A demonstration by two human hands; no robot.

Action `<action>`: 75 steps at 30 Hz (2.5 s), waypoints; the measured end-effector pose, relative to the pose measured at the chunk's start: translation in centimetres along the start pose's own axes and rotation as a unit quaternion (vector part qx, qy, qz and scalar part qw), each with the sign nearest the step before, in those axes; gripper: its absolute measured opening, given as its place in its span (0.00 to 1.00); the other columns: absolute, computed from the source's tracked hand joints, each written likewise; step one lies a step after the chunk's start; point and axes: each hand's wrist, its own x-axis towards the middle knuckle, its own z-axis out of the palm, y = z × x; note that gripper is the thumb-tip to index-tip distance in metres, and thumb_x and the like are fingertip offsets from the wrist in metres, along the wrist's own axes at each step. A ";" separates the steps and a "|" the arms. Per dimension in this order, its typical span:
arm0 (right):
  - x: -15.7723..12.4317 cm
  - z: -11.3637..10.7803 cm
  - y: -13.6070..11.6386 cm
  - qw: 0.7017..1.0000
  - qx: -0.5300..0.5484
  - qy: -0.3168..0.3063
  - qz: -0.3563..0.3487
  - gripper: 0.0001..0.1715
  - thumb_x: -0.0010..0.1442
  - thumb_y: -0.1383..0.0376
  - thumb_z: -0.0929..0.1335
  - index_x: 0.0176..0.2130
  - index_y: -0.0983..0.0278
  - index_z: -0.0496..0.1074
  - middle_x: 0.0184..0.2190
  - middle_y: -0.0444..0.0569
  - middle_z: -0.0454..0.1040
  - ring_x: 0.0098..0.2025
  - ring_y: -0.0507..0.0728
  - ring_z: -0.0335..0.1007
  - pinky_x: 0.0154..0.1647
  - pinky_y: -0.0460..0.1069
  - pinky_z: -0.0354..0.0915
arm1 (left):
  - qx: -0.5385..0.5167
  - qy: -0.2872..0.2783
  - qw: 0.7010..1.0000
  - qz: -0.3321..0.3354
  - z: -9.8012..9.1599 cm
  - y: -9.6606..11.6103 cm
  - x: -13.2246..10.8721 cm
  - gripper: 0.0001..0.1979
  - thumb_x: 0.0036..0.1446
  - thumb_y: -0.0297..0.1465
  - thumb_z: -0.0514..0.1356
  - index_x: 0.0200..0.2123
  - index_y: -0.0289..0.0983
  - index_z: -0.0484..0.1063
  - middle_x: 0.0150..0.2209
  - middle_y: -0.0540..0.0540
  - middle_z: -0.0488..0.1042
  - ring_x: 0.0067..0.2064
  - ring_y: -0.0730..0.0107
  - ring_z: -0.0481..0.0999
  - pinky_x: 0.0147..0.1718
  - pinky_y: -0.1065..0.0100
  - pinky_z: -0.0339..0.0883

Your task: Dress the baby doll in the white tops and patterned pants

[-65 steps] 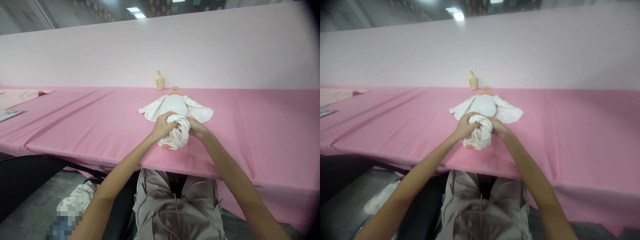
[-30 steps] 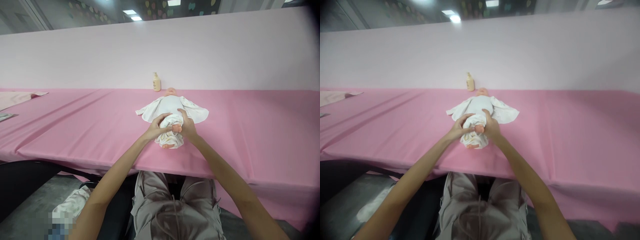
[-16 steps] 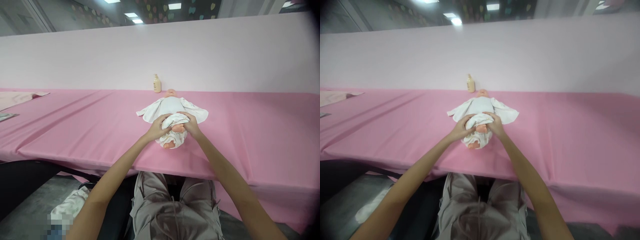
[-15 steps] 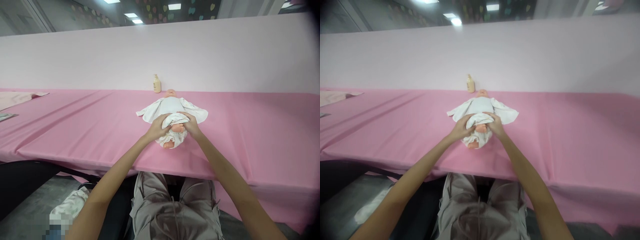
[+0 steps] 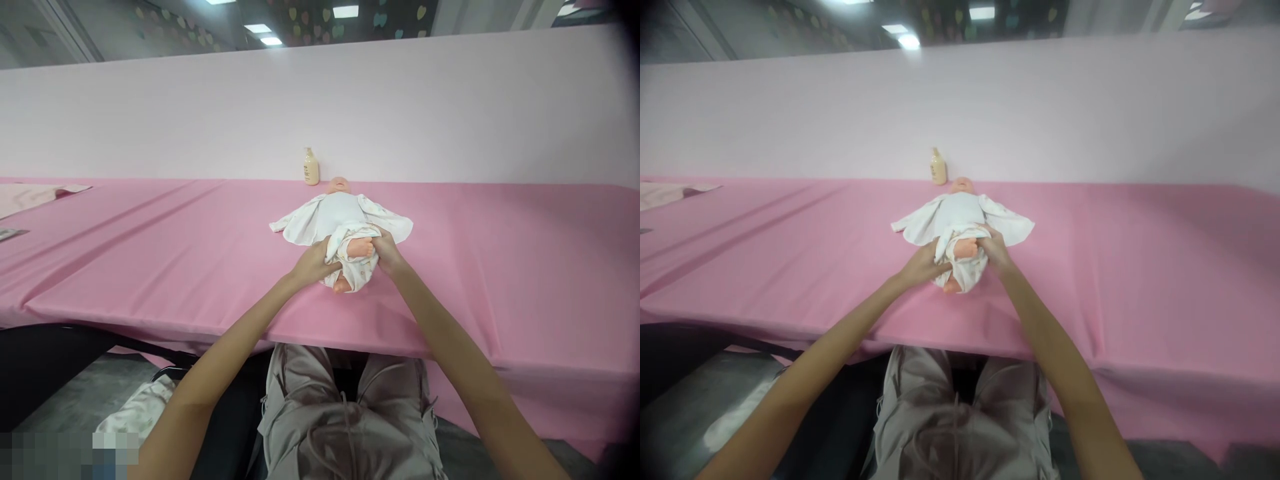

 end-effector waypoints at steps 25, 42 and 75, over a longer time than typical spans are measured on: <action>2.2 -6.6 3.7 0.973 -0.208 -0.099 -0.018 0.21 0.44 0.63 0.68 0.41 0.62 0.69 0.38 0.46 0.73 0.42 0.57 0.67 0.41 0.49 0.64 | 0.012 0.052 0.998 -0.017 2.6 -0.9 -1.6 0.49 0.42 0.49 0.65 0.62 0.37 0.48 0.58 0.35 0.56 0.59 0.50 0.58 0.54 0.53 0.59; 1.6 -7.8 1.8 0.950 -0.182 -0.239 0.090 0.24 0.42 0.62 0.72 0.42 0.64 0.74 0.36 0.48 0.76 0.37 0.57 0.69 0.40 0.52 0.65 | 0.397 -0.013 0.889 0.230 4.1 0.0 -4.4 0.15 0.59 0.20 0.47 0.44 0.38 0.67 0.40 0.41 0.72 0.34 0.67 0.69 0.23 0.67 0.60; 8.6 -3.8 3.7 0.982 -0.135 0.070 0.113 0.17 0.51 0.56 0.70 0.22 0.63 0.64 0.18 0.42 0.65 0.21 0.50 0.59 0.24 0.47 0.59 | 0.503 0.116 0.755 0.405 -0.5 0.0 -4.7 0.13 0.59 0.22 0.55 0.47 0.33 0.69 0.48 0.43 0.74 0.41 0.71 0.72 0.32 0.67 0.62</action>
